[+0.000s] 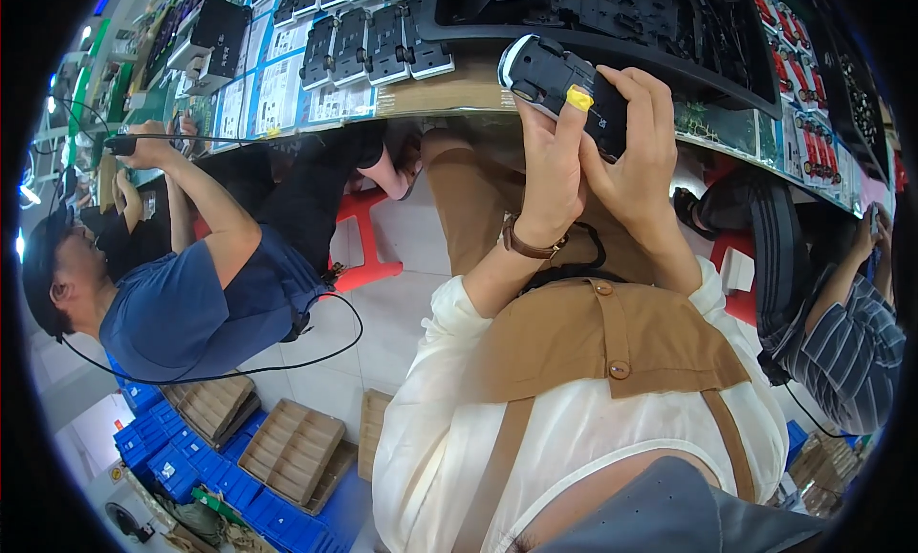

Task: The person assembles small plastic toy cars by hand, attaching plastic toy parts and car body shells to toy car chassis from an assembly tray.

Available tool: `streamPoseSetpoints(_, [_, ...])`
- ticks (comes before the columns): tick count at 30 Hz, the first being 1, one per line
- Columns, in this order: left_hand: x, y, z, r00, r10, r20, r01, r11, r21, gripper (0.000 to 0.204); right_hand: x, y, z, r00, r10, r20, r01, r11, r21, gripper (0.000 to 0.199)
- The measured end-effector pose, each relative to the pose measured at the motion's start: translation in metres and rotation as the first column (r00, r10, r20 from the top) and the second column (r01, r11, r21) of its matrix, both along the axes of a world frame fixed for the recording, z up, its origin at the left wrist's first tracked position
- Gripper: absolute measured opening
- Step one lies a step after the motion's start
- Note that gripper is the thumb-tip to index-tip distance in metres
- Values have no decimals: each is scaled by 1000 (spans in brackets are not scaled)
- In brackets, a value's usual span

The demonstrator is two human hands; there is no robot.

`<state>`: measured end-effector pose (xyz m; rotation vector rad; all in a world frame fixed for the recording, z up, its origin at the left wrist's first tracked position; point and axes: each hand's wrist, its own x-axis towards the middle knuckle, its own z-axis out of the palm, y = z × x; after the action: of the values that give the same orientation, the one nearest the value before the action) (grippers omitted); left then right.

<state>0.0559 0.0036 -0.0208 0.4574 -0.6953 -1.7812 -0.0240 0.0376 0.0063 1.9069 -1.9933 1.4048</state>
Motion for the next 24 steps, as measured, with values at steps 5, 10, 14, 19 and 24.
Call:
streamPoseSetpoints(5, [4,-5,-1,999,46,18,-45,997,-56,34,-8,0,-1,993,120,-3,-120,993,-10,62])
streamPoseSetpoints(10, [6,-10,4,997,13,-70,-15,999,-38,35,-19,7,-7,653,119,748,-316,940,126,43])
streamPoseSetpoints(14, [6,-13,3,996,22,-88,-25,999,-35,36,-20,8,-12,468,111,877,-447,886,126,35])
streamPoseSetpoints(19, [7,-15,5,991,-24,-133,28,999,25,37,-17,8,-17,323,105,941,-462,885,60,40])
streamPoseSetpoints(24, [11,-13,7,999,3,-33,-3,1000,3,35,-14,7,-16,356,168,919,-462,887,17,38])
